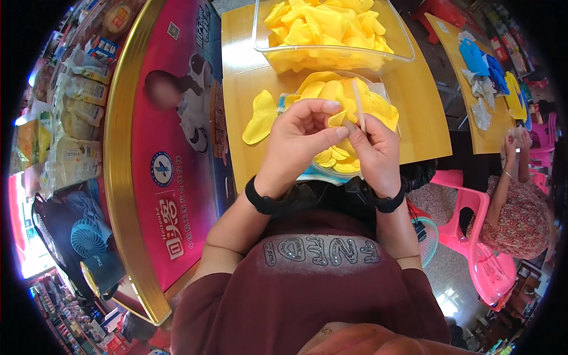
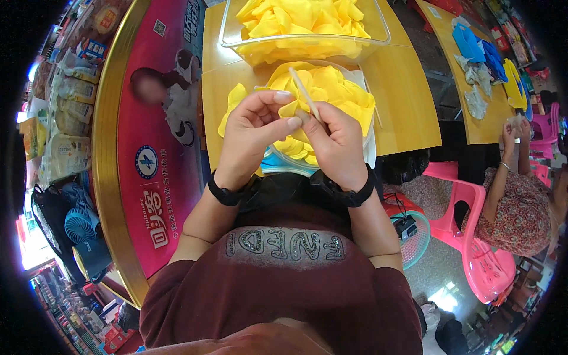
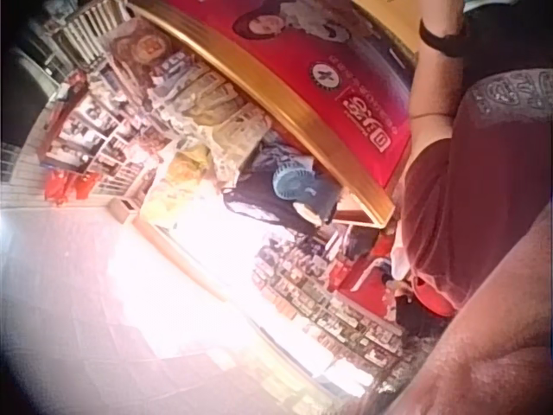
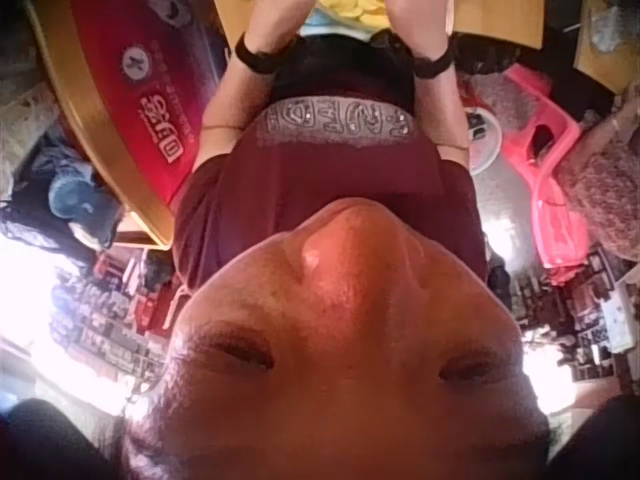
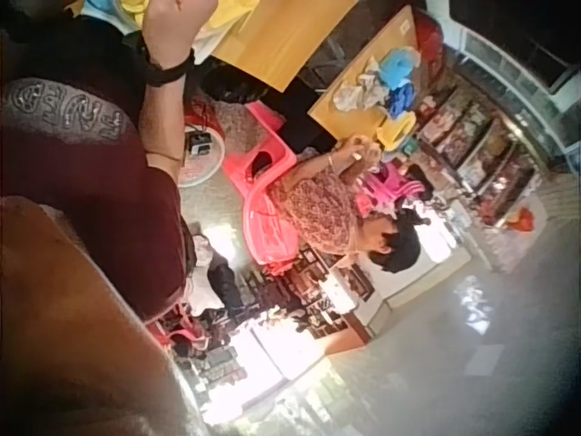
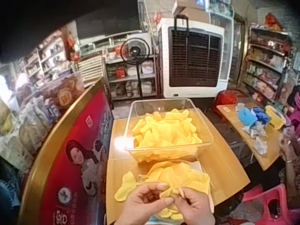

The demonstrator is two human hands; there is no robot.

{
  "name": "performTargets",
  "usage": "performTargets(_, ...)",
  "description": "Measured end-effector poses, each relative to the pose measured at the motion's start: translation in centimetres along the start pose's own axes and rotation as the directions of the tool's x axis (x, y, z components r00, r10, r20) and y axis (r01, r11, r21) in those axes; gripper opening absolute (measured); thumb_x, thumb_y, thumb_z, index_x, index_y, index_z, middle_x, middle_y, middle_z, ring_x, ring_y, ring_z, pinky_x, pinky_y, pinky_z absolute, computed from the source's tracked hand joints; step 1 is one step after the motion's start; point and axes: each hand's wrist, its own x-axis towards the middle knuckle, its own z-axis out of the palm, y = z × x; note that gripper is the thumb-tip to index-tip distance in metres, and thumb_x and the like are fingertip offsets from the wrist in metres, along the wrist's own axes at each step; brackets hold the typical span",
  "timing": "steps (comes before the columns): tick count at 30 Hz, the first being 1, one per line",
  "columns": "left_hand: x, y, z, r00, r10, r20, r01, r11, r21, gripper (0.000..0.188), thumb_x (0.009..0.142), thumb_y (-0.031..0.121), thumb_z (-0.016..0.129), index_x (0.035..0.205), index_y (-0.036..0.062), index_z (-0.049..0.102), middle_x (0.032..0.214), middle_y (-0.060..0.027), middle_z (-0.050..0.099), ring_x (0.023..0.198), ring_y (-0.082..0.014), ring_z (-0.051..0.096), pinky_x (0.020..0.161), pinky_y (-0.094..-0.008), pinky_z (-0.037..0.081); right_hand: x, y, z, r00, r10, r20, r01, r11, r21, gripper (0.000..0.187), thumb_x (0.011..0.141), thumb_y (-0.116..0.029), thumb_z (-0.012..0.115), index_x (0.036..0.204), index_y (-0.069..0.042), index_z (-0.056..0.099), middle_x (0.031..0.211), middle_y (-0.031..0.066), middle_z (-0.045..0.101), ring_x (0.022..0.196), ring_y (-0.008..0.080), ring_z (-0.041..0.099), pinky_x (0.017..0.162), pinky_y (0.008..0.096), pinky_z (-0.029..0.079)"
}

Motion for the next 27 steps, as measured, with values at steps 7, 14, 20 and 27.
performTargets(7, 0.4, -0.9, 0.9, 0.982, 0.16, -0.098, -0.164, 0.986, -0.036, 0.017, 0.082, -0.002, 0.063, 0.097, 0.0038, 0.059, 0.091, -0.0013, 0.06, 0.085, -0.0099, 0.059, 0.075, -0.0242, 0.048, -0.8, -1.8, 0.1, 0.99, -0.109, 0.089, 0.128, 0.957, -0.26, 0.009, 0.091, -0.008, 0.061, 0.088, 0.001, 0.062, 0.067, 0.0082, 0.056, 0.057, 0.013, 0.051, 0.053, 0.0258, 0.039)
performTargets(14, 0.4, -0.5, 1.4, 0.997, 0.073, 0.016, -0.073, 0.997, -0.013, 0.025, 0.088, -0.002, 0.058, 0.113, -0.0003, 0.059, 0.1, -0.0051, 0.064, 0.09, -0.0107, 0.06, 0.078, -0.0235, 0.048, -1.4, -2.6, -0.5, 0.974, -0.214, 0.076, 0.227, 0.908, -0.351, 0.009, 0.089, -0.008, 0.061, 0.086, 0.001, 0.061, 0.068, 0.0115, 0.057, 0.057, 0.0187, 0.051, 0.053, 0.0289, 0.039)
performTargets(20, -1.3, -0.8, 2.5, 0.928, 0.363, -0.083, -0.355, 0.93, 0.1, 0.027, 0.088, -0.004, 0.057, 0.116, -0.0005, 0.056, 0.105, -0.0064, 0.062, 0.094, -0.0112, 0.059, 0.081, -0.0227, 0.048, -1.8, -2.2, -0.4, 0.975, -0.22, -0.008, 0.211, 0.945, -0.251, 0.012, 0.089, -0.009, 0.063, 0.086, 0.002, 0.061, 0.063, 0.0063, 0.051, 0.056, 0.0119, 0.044, 0.052, 0.0268, 0.036)
performTargets(27, -3.8, 0.6, 2.8, 0.94, 0.329, -0.086, -0.34, 0.921, -0.191, 0.025, 0.085, -0.004, 0.057, 0.109, 0.0026, 0.053, 0.103, -0.0044, 0.056, 0.095, -0.0115, 0.054, 0.087, -0.0256, 0.043, -2.4, -2.8, -0.4, 0.952, -0.306, -0.023, 0.296, 0.934, -0.199, 0.013, 0.089, -0.01, 0.065, 0.09, 0.003, 0.063, 0.064, 0.003, 0.052, 0.058, 0.0078, 0.043, 0.052, 0.0242, 0.035)
